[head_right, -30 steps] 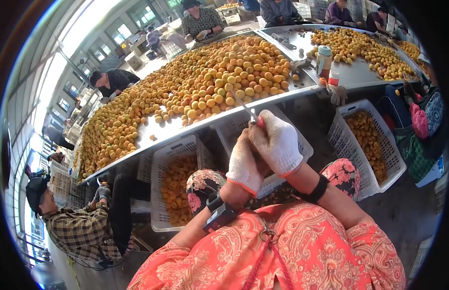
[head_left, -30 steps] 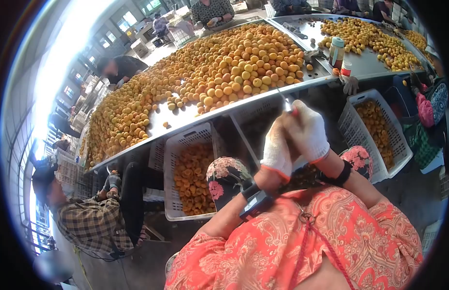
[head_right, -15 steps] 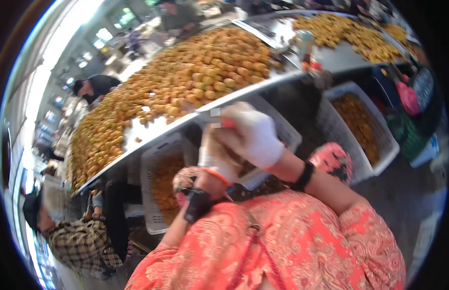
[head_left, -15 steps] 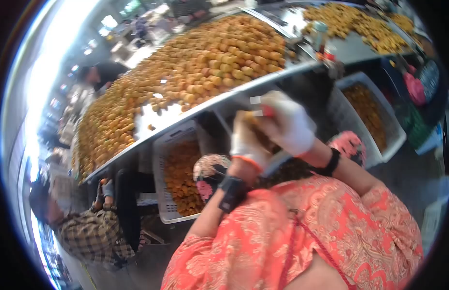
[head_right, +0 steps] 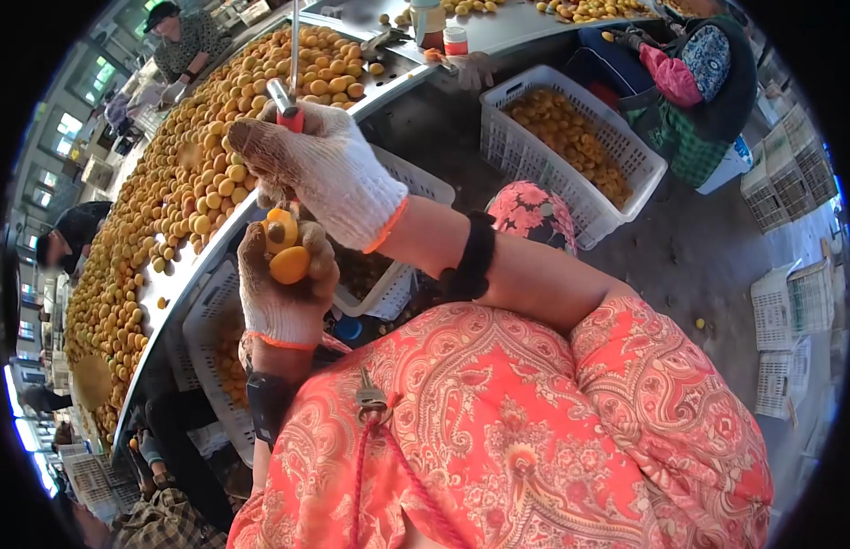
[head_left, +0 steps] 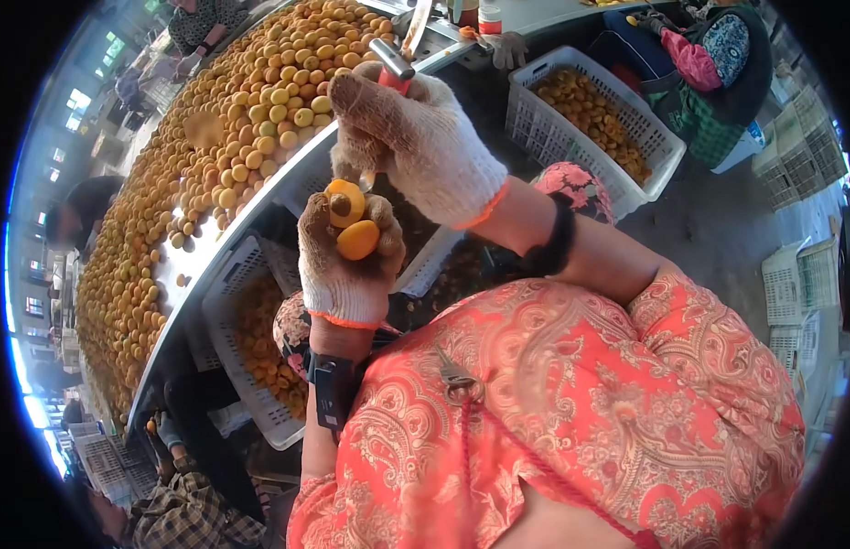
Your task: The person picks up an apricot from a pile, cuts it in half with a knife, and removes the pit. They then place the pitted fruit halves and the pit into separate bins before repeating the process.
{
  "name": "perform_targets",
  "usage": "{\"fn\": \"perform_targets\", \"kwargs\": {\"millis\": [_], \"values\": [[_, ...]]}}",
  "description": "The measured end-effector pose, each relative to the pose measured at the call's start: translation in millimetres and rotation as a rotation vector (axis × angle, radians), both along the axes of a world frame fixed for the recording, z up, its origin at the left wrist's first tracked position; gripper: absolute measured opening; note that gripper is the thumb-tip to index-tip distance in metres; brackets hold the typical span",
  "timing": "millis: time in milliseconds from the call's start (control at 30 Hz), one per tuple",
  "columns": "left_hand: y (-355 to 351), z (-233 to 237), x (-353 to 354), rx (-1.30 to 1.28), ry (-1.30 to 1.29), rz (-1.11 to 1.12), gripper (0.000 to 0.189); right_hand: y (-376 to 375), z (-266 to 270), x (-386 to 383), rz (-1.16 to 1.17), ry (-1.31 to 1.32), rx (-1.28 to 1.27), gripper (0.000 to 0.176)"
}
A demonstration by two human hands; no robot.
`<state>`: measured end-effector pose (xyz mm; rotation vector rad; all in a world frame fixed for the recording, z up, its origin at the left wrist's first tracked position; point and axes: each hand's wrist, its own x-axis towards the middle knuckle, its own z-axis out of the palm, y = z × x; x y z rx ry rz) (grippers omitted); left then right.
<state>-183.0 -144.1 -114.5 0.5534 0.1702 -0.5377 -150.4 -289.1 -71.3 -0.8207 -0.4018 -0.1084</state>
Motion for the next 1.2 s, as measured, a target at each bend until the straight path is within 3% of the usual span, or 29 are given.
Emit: {"fn": "perform_targets", "kwargs": {"millis": [167,233,267,300,333,367,400,433,500,600,800,1133,1200], "values": [[-0.3,-6.4,1.6,0.04,-0.033,-0.021,0.036,3.5,-3.9,-0.5,-0.013,0.063,0.14,0.027],[-11.7,-5.8,0.5,0.104,0.054,0.068,0.037,1.3,-9.9,1.4,0.083,0.086,0.156,0.016],[-14.8,-2.3,-1.9,0.172,0.127,0.177,0.038,2.8,-26.9,-0.9,-0.598,-0.364,-0.39,0.011],[-18.7,-2.4,-11.8,0.109,0.058,0.09,0.034,-11.1,-27.6,-7.5,-0.521,-0.314,-0.663,0.029],[-19.4,-8.5,-13.8,0.146,-0.058,0.12,0.029,-7.3,-27.5,-21.0,-0.567,-0.291,-0.716,0.037],[-17.4,-15.7,-12.1,0.2,-0.173,0.161,0.024,-14.4,-56.9,1.1,-0.45,-0.211,-0.858,0.027],[-19.4,-20.8,-6.8,0.175,-0.189,0.177,0.023,-4.9,-36.2,-2.9,0.017,-0.081,-0.197,0.017],[-24.8,-23.3,-7.1,0.239,-0.25,0.209,0.024,0.0,-28.1,-5.1,0.103,-0.149,-0.035,0.023],[-31.8,-14.2,-10.0,0.302,-0.264,0.198,0.028,8.6,-18.9,-11.5,0.068,0.005,0.187,0.035],[-35.3,-21.4,-10.3,0.341,-0.304,0.225,0.029,4.9,-21.8,-11.1,0.074,-0.072,0.054,0.038],[-33.7,-19.2,-10.7,0.297,-0.443,0.184,0.03,3.8,-10.7,-14.1,0.119,0.109,0.202,0.048],[-23.3,-0.9,-11.0,0.116,-0.248,-0.021,0.031,-19.4,-15.1,8.1,0.224,0.355,0.391,0.053],[-20.1,-8.7,-11.2,0.061,-0.285,0.056,0.021,-15.7,-28.6,19.0,0.278,0.278,0.35,0.047]]}}
